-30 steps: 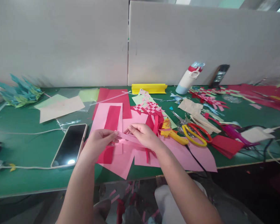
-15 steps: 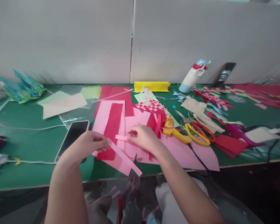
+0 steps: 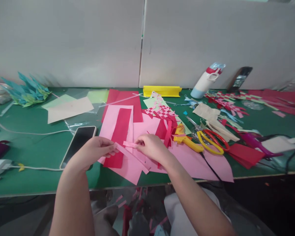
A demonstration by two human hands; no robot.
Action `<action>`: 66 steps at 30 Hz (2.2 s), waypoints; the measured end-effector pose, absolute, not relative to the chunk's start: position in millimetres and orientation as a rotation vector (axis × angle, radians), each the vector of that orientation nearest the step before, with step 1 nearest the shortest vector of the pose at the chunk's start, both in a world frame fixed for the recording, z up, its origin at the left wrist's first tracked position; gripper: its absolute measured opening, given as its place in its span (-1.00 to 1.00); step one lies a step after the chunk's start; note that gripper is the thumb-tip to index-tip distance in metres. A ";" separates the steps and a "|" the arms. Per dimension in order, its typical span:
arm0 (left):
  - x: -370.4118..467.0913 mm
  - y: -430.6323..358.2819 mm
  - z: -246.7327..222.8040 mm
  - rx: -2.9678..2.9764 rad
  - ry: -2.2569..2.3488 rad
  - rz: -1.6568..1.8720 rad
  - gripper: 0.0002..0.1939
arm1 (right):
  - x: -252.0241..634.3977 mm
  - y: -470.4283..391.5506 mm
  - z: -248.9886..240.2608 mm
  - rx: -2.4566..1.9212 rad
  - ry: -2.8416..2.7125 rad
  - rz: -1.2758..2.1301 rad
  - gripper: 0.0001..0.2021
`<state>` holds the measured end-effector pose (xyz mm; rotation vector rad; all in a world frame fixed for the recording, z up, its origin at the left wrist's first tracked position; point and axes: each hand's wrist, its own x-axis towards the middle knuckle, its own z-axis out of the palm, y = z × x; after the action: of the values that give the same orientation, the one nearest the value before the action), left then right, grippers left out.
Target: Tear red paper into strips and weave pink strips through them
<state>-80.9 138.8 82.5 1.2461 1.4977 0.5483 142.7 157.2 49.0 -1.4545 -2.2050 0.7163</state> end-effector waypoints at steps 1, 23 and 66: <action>-80.1 138.7 83.3 1.244 1.496 0.554 -0.73 | 142.7 157.3 48.7 -1.441 -2.194 0.721 -0.90; -77.4 142.0 84.8 1.114 1.485 0.777 -0.69 | 153.5 163.2 58.9 -1.200 -1.651 1.126 -0.80; -72.8 145.0 79.6 0.973 1.349 1.101 -0.69 | 161.4 164.9 65.8 -1.126 -1.596 1.031 -0.85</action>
<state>-72.8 145.0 79.6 0.9733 1.3493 1.1011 161.4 164.9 65.8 -1.1263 -1.5959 1.0309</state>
